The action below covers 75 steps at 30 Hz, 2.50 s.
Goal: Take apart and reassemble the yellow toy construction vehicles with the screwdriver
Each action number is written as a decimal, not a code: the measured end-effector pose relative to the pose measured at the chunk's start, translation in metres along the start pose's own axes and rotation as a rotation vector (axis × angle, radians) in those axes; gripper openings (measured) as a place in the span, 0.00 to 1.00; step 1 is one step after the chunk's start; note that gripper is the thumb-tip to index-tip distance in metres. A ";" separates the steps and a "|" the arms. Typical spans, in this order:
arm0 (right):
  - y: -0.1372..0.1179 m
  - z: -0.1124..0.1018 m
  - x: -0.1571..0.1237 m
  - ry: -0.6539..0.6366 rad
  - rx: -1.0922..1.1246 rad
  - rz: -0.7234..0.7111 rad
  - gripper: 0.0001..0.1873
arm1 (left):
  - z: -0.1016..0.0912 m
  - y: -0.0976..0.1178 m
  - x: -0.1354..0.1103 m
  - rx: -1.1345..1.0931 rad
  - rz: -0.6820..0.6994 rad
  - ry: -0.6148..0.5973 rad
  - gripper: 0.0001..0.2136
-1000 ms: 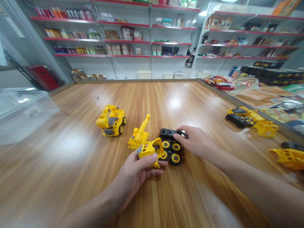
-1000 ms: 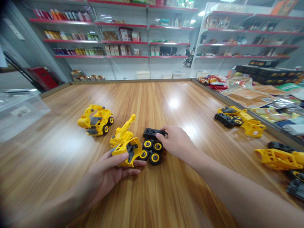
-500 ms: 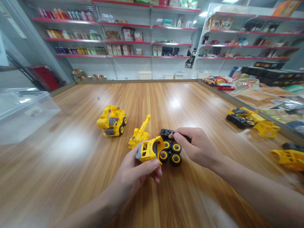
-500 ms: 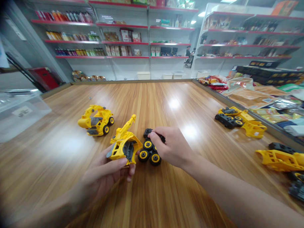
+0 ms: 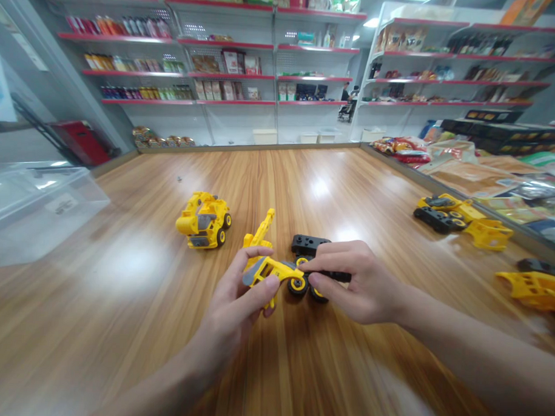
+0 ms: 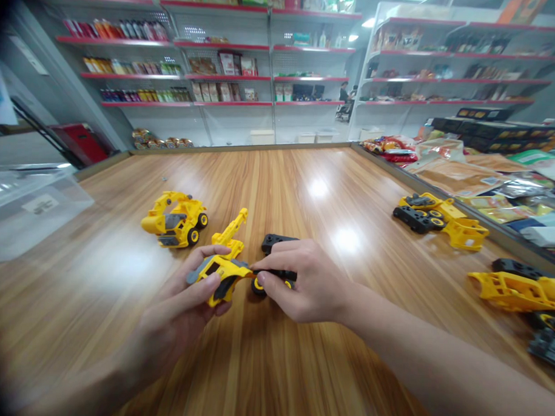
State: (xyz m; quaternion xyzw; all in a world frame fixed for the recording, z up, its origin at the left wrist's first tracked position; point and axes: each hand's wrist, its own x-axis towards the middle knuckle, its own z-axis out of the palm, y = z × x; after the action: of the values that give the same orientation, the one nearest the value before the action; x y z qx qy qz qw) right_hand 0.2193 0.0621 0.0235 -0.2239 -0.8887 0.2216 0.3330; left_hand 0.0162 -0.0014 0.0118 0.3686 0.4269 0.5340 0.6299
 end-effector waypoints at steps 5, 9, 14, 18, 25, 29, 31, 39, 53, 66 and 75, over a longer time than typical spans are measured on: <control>-0.006 0.000 -0.001 -0.028 -0.022 -0.011 0.10 | -0.003 0.002 0.000 -0.043 0.003 -0.021 0.11; -0.012 0.000 -0.002 -0.097 -0.054 -0.023 0.12 | -0.006 0.000 -0.001 0.033 0.028 -0.084 0.10; -0.011 0.003 -0.001 -0.138 -0.093 -0.055 0.12 | -0.009 -0.003 0.000 0.091 0.087 -0.178 0.10; -0.009 0.005 -0.002 -0.160 -0.091 -0.099 0.12 | -0.009 -0.003 0.001 0.099 0.088 -0.194 0.10; -0.010 0.006 -0.003 -0.173 -0.129 -0.129 0.11 | -0.008 -0.004 0.000 0.082 0.042 -0.167 0.10; -0.013 0.007 -0.003 -0.167 -0.143 -0.135 0.10 | -0.009 -0.005 0.000 0.093 0.038 -0.155 0.11; -0.016 0.008 -0.003 -0.169 -0.124 -0.125 0.09 | -0.009 -0.006 0.000 0.086 0.028 -0.143 0.11; -0.021 0.011 -0.001 -0.185 -0.035 -0.053 0.09 | -0.011 -0.008 0.000 0.034 -0.001 -0.155 0.10; -0.020 0.012 -0.005 -0.306 -0.135 0.056 0.13 | -0.011 -0.006 -0.003 0.222 0.100 -0.185 0.11; -0.024 0.012 -0.003 -0.286 -0.122 0.048 0.12 | -0.004 -0.002 -0.002 0.076 -0.033 -0.140 0.12; -0.026 0.014 -0.006 -0.166 -0.178 0.002 0.09 | -0.005 -0.004 0.002 0.049 -0.115 -0.132 0.15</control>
State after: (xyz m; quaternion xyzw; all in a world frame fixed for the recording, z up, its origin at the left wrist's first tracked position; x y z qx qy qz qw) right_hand 0.2071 0.0340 0.0248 -0.2345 -0.9291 0.1599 0.2370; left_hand 0.0137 0.0001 0.0059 0.3931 0.4179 0.4609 0.6771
